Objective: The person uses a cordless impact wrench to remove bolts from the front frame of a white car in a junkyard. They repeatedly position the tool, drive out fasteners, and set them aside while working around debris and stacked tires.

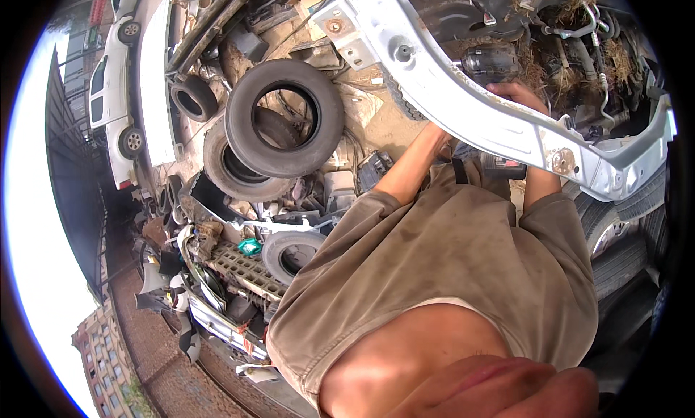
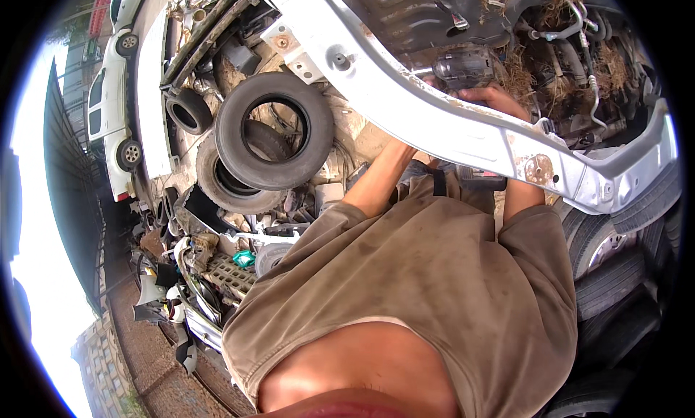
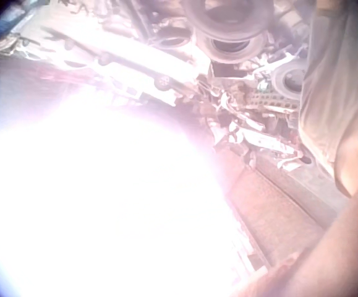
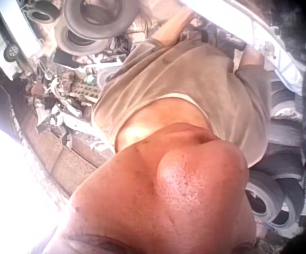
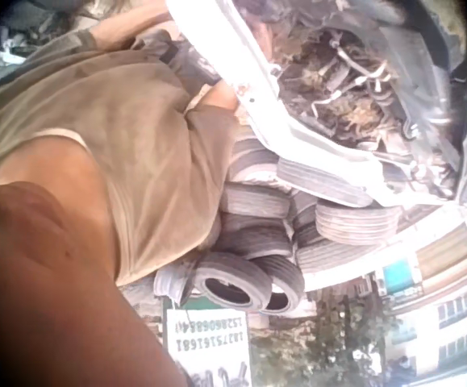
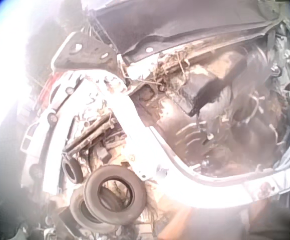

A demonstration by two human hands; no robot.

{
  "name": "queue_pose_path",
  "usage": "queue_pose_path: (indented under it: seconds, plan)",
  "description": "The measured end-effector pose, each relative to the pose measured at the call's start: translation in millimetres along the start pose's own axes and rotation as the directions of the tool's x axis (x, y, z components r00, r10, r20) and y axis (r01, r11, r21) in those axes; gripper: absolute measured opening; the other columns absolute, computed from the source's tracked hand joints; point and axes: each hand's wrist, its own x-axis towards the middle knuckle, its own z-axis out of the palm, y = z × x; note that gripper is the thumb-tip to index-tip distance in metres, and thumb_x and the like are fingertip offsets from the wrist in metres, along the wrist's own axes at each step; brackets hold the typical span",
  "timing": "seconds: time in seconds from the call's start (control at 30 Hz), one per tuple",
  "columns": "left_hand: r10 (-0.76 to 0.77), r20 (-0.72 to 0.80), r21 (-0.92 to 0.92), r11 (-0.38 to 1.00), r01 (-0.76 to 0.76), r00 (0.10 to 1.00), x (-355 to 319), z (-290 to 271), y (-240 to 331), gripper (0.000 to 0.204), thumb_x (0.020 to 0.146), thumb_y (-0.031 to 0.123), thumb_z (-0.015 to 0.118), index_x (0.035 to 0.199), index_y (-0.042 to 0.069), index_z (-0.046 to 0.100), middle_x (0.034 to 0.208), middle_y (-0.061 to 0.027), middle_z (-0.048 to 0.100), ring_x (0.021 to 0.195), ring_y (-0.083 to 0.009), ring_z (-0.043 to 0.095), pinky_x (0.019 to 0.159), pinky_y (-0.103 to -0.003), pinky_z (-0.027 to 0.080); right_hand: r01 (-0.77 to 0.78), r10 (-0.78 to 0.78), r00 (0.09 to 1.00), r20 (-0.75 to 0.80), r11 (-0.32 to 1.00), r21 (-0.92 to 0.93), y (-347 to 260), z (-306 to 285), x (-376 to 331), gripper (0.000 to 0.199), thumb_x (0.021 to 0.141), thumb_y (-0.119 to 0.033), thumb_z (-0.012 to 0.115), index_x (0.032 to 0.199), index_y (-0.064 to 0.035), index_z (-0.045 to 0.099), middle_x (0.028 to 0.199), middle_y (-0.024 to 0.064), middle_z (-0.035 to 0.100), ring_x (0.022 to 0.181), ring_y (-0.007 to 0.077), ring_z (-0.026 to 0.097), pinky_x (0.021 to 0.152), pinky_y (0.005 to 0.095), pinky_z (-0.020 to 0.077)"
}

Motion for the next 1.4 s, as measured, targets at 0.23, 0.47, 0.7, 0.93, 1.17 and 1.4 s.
queue_pose_path:
  seconds: [0.23,0.47,0.7,0.93,1.17,1.4]
  plan:
    - [-0.117,0.071,-0.297,0.946,0.133,0.991,30.3,4.0,-7.1,0.025,0.096,0.024,0.049,0.121,0.022,0.047,0.054,0.0027,0.023,0.043,-0.0096,0.027,0.041,-0.026,0.029,-0.063,0.053,0.994,0.091,0.991,0.115,-24.2,-12.9,16.0,0.025,0.078,-0.021,0.069,0.089,0.0004,0.065,0.063,0.0045,0.058,0.048,0.0129,0.052,0.045,0.0269,0.0405]
    - [-0.129,-0.117,-0.243,0.965,0.098,0.985,34.5,23.5,2.0,0.033,0.096,0.021,0.048,0.128,0.018,0.04,0.056,0.0035,0.027,0.044,-0.0075,0.027,0.041,-0.023,0.025,0.001,-0.013,0.991,0.131,0.996,0.095,-25.1,-25.5,32.0,0.026,0.076,-0.022,0.069,0.087,0.0012,0.065,0.059,0.0052,0.056,0.048,0.0146,0.051,0.046,0.0272,0.0396]
    - [-0.115,-0.138,-0.213,0.973,0.084,0.984,37.4,24.3,1.1,0.022,0.096,0.021,0.048,0.117,0.018,0.046,0.056,0.0039,0.028,0.044,-0.0081,0.028,0.041,-0.024,0.027,0.007,-0.03,0.987,0.156,0.989,0.145,-26.1,-27.8,33.3,0.021,0.076,-0.017,0.069,0.085,0.002,0.065,0.06,0.0052,0.056,0.047,0.0139,0.05,0.045,0.0276,0.0396]
    - [-0.093,-0.108,-0.199,0.977,0.07,0.99,45.8,23.5,3.1,0.009,0.096,0.022,0.048,0.089,0.02,0.042,0.056,0.004,0.029,0.045,-0.0089,0.029,0.043,-0.025,0.028,0.036,-0.032,0.992,0.124,0.999,-0.028,-34.9,-27.3,37.4,0.015,0.075,-0.013,0.068,0.08,0.0009,0.065,0.06,0.0061,0.057,0.047,0.0137,0.051,0.045,0.0276,0.0395]
    - [-0.173,-0.159,-0.35,0.931,0.108,0.972,49.7,13.9,-6.8,0.009,0.097,0.021,0.047,0.089,0.02,0.044,0.055,0.0035,0.031,0.041,-0.0092,0.031,0.04,-0.025,0.03,0.059,-0.052,0.993,0.105,0.996,-0.068,-20.0,-31.3,49.0,0.015,0.074,-0.014,0.068,0.076,0.0008,0.065,0.06,0.0063,0.059,0.049,0.0129,0.053,0.046,0.0265,0.0401]
    - [-0.173,-0.215,-0.331,0.939,0.095,0.961,55.1,14.1,-13.4,0.015,0.096,0.021,0.048,0.083,0.018,0.042,0.054,0.0033,0.032,0.041,-0.0098,0.032,0.039,-0.026,0.03,-0.042,0.044,0.997,0.056,0.998,-0.039,-24.8,-30.7,49.8,0.012,0.073,-0.011,0.067,0.076,0.0005,0.066,0.062,0.0059,0.06,0.05,0.0125,0.054,0.046,0.026,0.0403]
